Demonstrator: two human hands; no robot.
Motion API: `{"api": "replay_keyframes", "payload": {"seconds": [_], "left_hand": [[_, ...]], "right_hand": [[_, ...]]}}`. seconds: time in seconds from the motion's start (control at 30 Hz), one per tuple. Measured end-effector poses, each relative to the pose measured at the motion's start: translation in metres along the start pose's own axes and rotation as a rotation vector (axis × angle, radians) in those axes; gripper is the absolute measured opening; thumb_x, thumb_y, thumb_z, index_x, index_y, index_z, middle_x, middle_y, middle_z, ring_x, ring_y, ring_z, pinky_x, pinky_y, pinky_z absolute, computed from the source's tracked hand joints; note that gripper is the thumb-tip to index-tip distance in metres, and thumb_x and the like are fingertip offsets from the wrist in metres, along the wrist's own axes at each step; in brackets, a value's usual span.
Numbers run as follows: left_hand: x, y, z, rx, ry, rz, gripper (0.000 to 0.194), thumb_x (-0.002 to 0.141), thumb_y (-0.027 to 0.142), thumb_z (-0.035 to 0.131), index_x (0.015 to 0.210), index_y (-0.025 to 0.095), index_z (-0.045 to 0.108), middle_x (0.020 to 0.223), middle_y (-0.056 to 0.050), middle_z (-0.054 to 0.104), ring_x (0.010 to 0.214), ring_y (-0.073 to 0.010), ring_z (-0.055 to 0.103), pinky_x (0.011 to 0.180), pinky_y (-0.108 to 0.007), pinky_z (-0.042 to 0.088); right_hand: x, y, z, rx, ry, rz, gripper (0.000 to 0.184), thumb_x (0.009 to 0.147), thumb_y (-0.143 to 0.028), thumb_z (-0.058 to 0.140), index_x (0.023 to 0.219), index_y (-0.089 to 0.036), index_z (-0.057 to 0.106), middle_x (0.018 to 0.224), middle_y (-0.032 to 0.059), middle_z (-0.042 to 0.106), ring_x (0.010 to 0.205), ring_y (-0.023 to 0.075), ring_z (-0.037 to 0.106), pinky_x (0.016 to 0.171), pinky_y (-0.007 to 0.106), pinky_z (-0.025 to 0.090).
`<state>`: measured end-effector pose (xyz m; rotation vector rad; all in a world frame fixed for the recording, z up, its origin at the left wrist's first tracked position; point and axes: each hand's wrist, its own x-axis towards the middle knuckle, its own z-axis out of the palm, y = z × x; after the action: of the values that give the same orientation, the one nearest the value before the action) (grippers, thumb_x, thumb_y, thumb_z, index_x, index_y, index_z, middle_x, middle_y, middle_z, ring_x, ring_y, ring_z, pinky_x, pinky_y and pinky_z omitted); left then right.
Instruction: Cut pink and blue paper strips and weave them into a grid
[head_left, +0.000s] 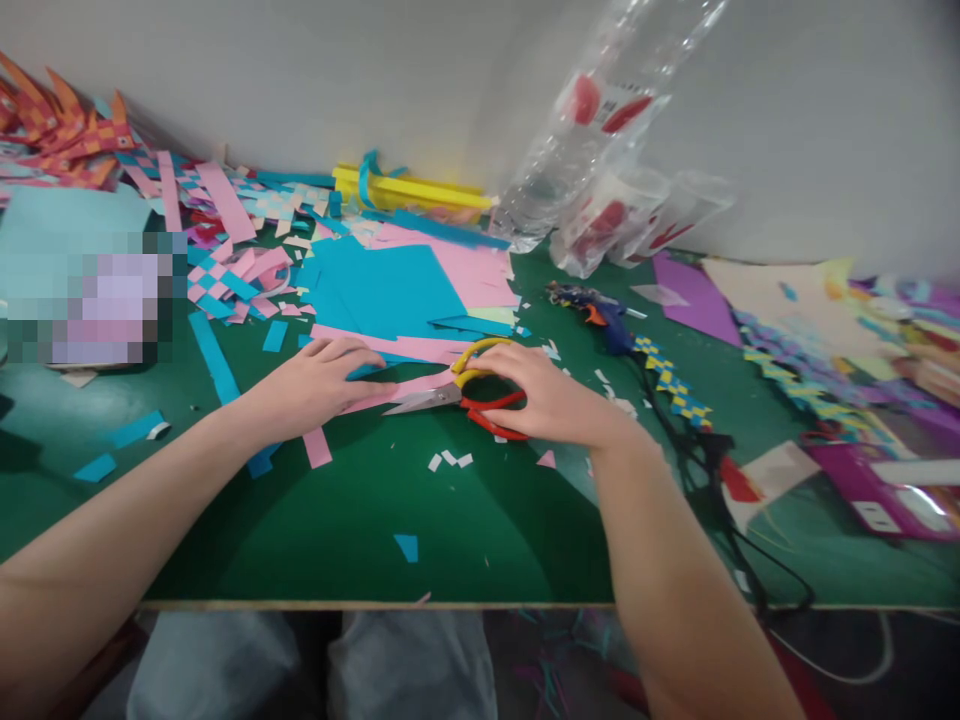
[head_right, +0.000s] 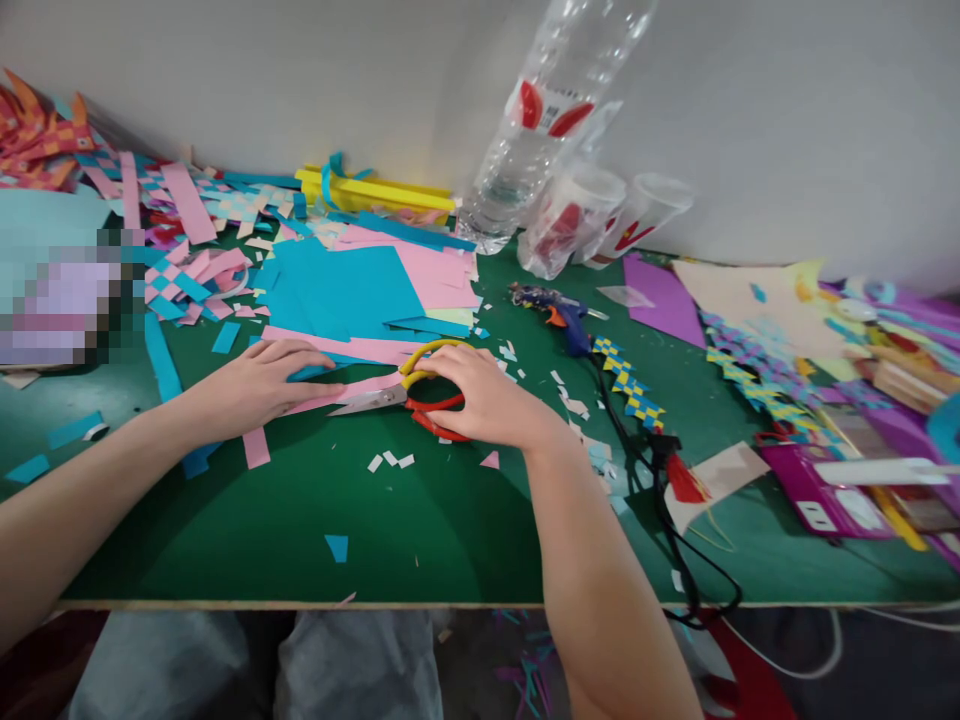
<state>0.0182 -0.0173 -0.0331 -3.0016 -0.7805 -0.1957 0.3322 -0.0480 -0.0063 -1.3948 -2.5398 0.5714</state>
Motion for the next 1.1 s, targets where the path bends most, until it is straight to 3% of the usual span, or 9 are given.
{"api": "replay_keyframes", "payload": {"seconds": [0.7,1.1], "left_hand": [[0.0,-0.002,0.006,-0.066,0.024,-0.045,0.036,0.1,0.025,0.044,0.131,0.036,0.059,0.138,-0.007,0.053,0.128,-0.0288,0.041,0.099,-0.041,0.035],[0.002,0.001,0.001,-0.025,-0.022,-0.058,0.036,0.101,0.025,0.042,0.13,0.035,0.06,0.135,-0.008,0.055,0.129,-0.0287,0.041,0.094,-0.039,0.039]], "right_hand": [[0.006,-0.021,0.01,0.013,-0.028,-0.051,0.036,0.08,-0.028,0.062,0.116,-0.028,0.057,0.131,0.0065,0.06,0.129,0.0294,0.049,0.104,0.052,0.036],[0.009,-0.024,0.013,-0.022,-0.037,-0.047,0.038,0.082,-0.03,0.062,0.119,-0.027,0.056,0.131,0.0073,0.059,0.129,0.0299,0.049,0.102,0.051,0.037]]}}
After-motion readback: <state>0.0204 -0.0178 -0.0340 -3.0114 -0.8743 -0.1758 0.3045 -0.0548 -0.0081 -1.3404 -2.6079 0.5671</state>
